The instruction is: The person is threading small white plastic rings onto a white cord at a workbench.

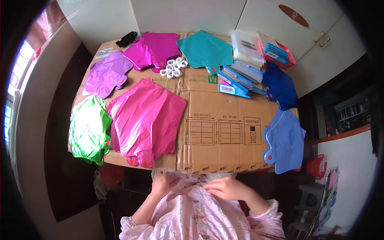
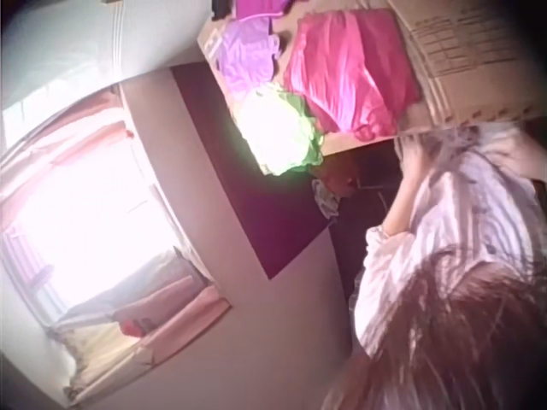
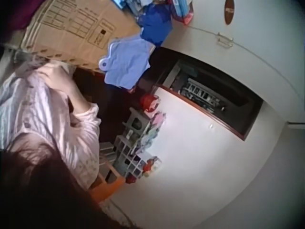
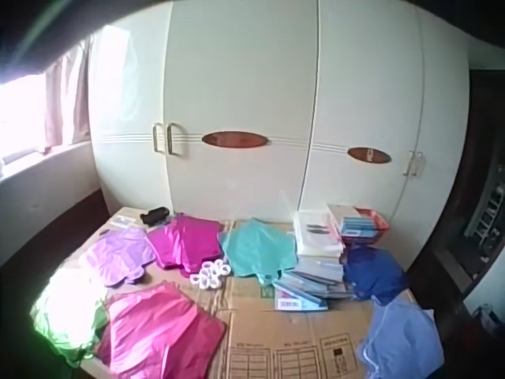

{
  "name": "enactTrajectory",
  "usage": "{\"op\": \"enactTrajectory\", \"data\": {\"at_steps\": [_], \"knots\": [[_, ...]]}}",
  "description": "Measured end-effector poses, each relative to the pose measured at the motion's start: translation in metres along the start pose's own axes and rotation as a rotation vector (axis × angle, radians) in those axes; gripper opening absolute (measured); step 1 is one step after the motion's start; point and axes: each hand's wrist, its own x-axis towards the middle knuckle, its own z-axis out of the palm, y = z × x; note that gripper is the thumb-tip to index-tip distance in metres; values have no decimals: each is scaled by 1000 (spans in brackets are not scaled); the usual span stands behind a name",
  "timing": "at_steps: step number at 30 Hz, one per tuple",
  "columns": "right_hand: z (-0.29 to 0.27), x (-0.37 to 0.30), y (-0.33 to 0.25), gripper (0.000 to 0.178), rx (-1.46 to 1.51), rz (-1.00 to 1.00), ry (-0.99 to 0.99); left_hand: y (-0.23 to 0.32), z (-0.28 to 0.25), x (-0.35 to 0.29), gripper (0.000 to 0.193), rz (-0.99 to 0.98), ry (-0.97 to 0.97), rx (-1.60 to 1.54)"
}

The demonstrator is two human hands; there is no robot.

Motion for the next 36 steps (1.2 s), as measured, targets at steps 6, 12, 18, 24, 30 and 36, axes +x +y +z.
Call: {"op": "enactTrajectory", "data": {"at_steps": [6,12,18,24,30,36], "knots": [[96,16,74,17,-180,134,468,-11,10,-3,37,-226,-212,-194],[112,25,85,11,-79,167,392,-10,-14,-1,20,-336,-161,-304],[72,17,37,6,170,-59,359,-41,-36,-5,21,-41,96,347],[-1,10,-52,10,373,-30,142,54,-79,12,48,163,-215,-289],[-64,26,-89,9,144,-142,271,103,-122,56,10,404,-394,-771],[-101,-10,-81,9,250,-13,504,96,-194,72,24,320,28,-1120]]}}
